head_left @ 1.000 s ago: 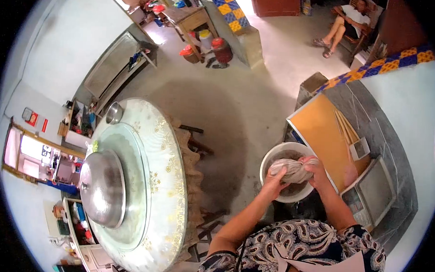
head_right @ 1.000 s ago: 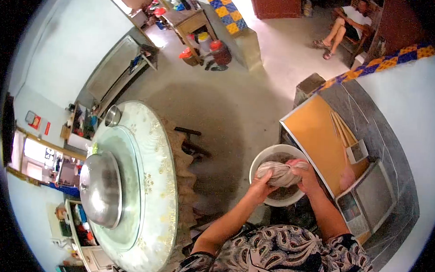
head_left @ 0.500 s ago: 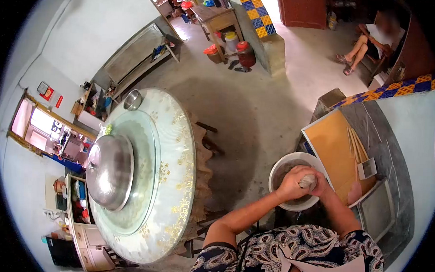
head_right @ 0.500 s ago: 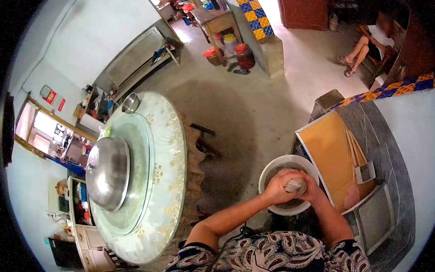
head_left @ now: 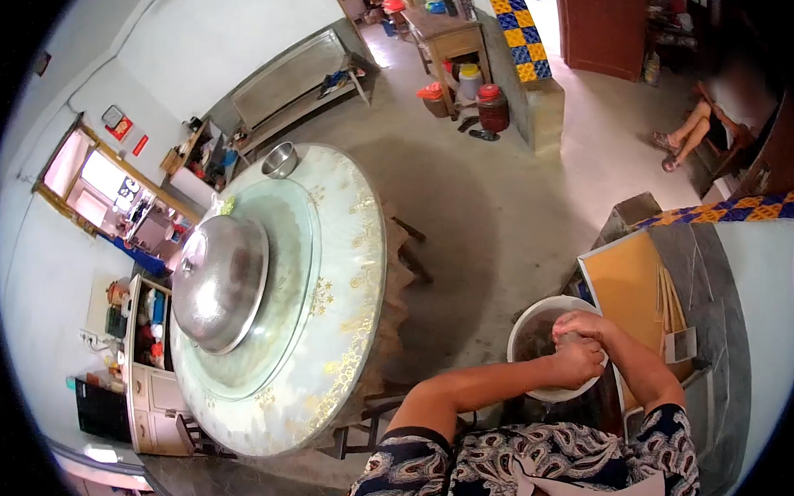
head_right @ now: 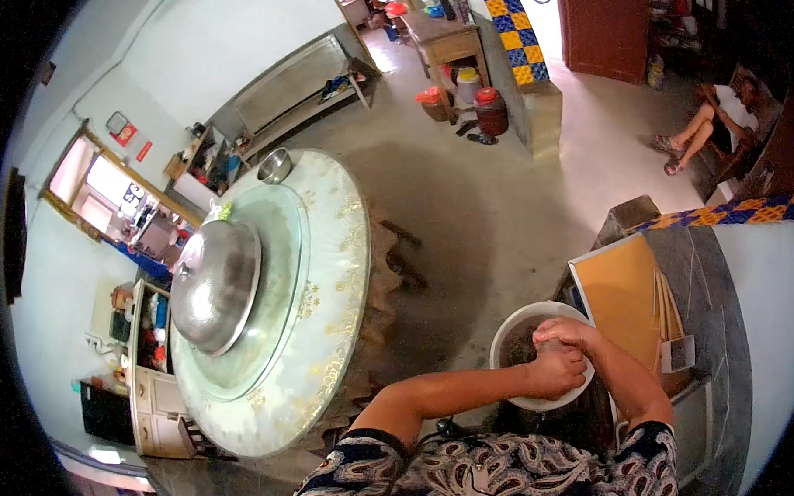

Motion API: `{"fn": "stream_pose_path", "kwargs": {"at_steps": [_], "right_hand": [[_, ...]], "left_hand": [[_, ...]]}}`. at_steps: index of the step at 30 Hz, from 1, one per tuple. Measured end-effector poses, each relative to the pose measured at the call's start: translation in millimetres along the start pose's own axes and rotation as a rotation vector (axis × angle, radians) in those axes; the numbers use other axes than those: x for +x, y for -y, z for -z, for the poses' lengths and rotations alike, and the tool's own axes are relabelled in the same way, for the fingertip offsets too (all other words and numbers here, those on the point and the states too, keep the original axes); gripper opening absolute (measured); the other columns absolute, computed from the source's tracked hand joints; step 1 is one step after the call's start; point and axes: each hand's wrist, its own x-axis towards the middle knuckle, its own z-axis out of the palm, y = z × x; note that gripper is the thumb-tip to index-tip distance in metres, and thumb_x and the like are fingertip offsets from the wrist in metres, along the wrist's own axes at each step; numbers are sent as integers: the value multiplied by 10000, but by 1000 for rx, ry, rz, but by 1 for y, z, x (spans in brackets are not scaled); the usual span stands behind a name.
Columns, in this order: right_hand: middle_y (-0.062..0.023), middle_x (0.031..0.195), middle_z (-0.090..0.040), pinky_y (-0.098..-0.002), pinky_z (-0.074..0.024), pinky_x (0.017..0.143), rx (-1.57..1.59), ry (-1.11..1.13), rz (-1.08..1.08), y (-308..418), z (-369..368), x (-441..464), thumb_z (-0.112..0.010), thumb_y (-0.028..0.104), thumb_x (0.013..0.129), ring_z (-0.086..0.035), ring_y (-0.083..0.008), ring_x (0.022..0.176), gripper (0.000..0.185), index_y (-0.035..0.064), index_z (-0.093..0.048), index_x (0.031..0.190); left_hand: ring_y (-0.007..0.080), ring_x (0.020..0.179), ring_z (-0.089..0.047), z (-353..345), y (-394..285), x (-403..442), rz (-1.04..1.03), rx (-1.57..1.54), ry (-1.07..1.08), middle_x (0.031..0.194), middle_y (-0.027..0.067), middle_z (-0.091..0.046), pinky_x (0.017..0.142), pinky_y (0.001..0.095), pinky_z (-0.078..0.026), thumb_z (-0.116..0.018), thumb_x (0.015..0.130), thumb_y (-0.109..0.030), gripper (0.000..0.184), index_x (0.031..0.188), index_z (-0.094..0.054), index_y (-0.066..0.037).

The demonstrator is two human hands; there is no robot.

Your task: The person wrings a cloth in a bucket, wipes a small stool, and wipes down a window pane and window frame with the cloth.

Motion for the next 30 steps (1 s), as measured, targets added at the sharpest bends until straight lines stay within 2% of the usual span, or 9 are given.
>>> {"fn": "stream_pose_path", "kwargs": {"at_steps": [5,11,14,17,20,23,26,29,30], "right_hand": [[-53,831,-696,-296,-436,878,-187,-78,-81,8,-11,9,-647,282,886,-619,-145,864,303,-5,-708,961],[-52,758,-692,-297,-483,759,-248,-169,-36,-9,-18,21,-643,231,851,-628,-139,757,246,19,-732,940],[-51,772,-697,-294,-493,717,-277,-169,-69,-11,-23,28,-650,211,824,-632,-137,747,238,19,-729,942],[-61,754,-698,-295,-498,711,-370,-209,-84,-14,-27,32,-646,205,815,-642,-132,734,223,28,-728,921],[-76,730,-695,-311,-511,693,-485,-280,-83,-17,-33,35,-636,204,806,-658,-147,713,213,37,-725,904],[-81,736,-698,-322,-520,671,-552,-297,-146,-18,-38,38,-607,147,792,-664,-169,688,176,43,-729,864],[-83,724,-696,-327,-529,676,-665,-353,-162,-27,-40,41,-632,201,795,-673,-185,690,203,36,-715,878],[-76,714,-691,-344,-527,680,-800,-467,-34,-39,-42,36,-625,207,804,-668,-186,696,198,37,-708,859],[-77,718,-690,-346,-524,683,-691,-465,-64,-40,-43,30,-625,226,810,-665,-182,702,210,42,-709,867]], "left_hand": [[283,877,-573,-44,1,3,22,112,158,792,80,-641,799,417,-438,-627,676,-232,143,701,-692,-107],[319,886,-584,-70,-2,-4,37,212,270,856,112,-684,801,452,-432,-610,677,-220,201,741,-741,-83],[347,877,-592,-108,4,-16,14,309,148,869,136,-688,823,517,-422,-602,670,-225,240,759,-745,-54],[365,879,-598,-127,9,-20,5,250,211,868,152,-686,844,564,-407,-598,670,-227,254,751,-739,-32],[363,892,-605,-152,10,-27,44,298,49,882,152,-689,853,562,-412,-588,686,-213,248,760,-740,-31],[365,906,-610,-155,12,-32,-25,237,69,881,163,-684,867,541,-422,-578,693,-200,246,764,-738,-27],[371,898,-611,-160,10,-32,-22,211,45,841,167,-680,870,530,-428,-577,687,-209,251,754,-736,-27],[375,886,-614,-218,6,-30,352,-212,-348,811,158,-676,876,530,-428,-583,679,-223,241,718,-731,-38],[369,882,-611,-214,4,-29,215,-48,-187,824,155,-674,883,527,-427,-587,681,-228,240,736,-729,-42]]}}
